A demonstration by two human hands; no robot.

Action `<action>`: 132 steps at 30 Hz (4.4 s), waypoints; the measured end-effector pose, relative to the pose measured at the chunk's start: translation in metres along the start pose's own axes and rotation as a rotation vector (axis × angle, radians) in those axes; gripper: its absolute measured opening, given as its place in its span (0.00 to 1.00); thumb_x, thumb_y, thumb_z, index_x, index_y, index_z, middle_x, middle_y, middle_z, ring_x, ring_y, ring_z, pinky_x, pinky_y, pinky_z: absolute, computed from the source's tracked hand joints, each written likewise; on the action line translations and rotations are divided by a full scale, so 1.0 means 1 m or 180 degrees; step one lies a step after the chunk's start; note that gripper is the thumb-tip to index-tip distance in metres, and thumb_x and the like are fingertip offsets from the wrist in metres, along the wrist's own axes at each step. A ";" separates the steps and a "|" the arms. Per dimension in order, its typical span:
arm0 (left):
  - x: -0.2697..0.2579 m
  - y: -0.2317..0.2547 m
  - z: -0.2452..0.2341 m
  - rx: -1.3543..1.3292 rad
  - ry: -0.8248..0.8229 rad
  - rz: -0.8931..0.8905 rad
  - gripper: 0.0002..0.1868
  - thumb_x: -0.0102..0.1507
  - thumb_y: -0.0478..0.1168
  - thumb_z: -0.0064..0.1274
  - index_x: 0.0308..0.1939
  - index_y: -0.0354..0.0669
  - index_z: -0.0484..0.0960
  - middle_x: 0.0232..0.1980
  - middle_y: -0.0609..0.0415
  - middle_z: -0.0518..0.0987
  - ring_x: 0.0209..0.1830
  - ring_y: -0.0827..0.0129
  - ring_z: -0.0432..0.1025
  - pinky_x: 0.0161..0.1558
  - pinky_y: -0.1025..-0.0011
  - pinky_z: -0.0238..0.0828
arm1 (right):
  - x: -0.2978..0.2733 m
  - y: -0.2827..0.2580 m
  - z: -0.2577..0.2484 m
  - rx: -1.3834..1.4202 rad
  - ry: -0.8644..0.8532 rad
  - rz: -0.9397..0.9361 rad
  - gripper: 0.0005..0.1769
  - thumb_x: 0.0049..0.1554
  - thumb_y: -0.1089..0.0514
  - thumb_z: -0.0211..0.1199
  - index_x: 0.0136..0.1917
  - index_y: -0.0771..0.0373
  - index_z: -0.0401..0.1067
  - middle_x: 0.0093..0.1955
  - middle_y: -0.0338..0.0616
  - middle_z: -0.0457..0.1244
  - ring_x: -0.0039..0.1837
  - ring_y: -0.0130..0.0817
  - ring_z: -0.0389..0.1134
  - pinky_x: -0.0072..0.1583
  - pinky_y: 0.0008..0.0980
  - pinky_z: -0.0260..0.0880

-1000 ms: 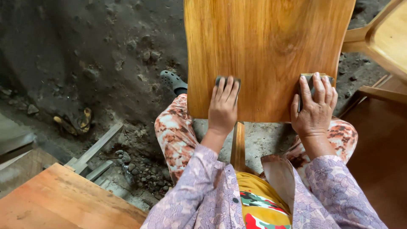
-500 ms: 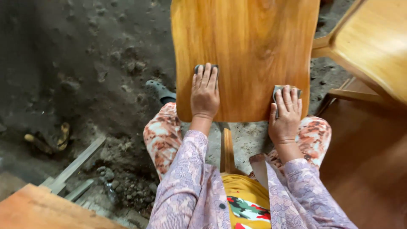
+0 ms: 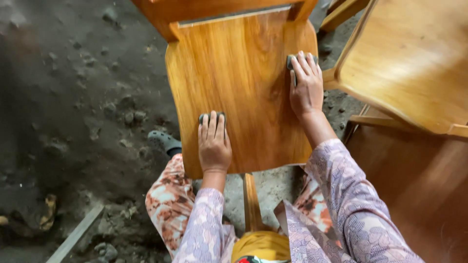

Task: The person sands the seat of a wooden chair using sandpaper held in both hands.

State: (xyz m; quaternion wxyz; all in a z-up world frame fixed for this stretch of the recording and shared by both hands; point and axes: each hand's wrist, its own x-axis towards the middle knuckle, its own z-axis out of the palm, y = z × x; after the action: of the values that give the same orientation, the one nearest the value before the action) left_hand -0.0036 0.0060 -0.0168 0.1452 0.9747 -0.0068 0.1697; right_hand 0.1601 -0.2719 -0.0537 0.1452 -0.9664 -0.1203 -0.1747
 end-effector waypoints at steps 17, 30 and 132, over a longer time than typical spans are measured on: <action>0.001 0.003 -0.002 0.0082 -0.0073 -0.0005 0.22 0.67 0.40 0.48 0.65 0.47 0.79 0.72 0.48 0.72 0.73 0.52 0.66 0.71 0.57 0.58 | -0.089 -0.032 -0.050 0.0502 0.0011 -0.0127 0.26 0.61 0.60 0.59 0.72 0.64 0.69 0.74 0.57 0.61 0.75 0.60 0.58 0.73 0.55 0.57; 0.001 0.001 -0.001 0.0171 -0.0034 0.0050 0.21 0.67 0.40 0.47 0.64 0.46 0.80 0.71 0.48 0.74 0.72 0.53 0.67 0.71 0.58 0.59 | -0.077 -0.045 -0.060 0.0294 -0.0008 0.0405 0.28 0.55 0.63 0.59 0.69 0.66 0.70 0.77 0.58 0.57 0.77 0.57 0.58 0.71 0.49 0.60; -0.002 0.002 0.007 0.0147 0.0013 -0.0092 0.26 0.63 0.41 0.49 0.67 0.50 0.76 0.73 0.49 0.71 0.74 0.52 0.64 0.73 0.56 0.57 | -0.130 -0.088 -0.078 0.0423 -0.0840 -0.0358 0.34 0.56 0.57 0.59 0.76 0.55 0.65 0.82 0.50 0.53 0.81 0.54 0.51 0.76 0.49 0.53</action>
State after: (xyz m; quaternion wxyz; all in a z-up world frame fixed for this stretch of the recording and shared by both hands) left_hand -0.0032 0.0022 -0.0232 0.1251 0.9775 0.0115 0.1696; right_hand -0.0069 -0.2390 -0.0113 0.1818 -0.9610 -0.2036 -0.0456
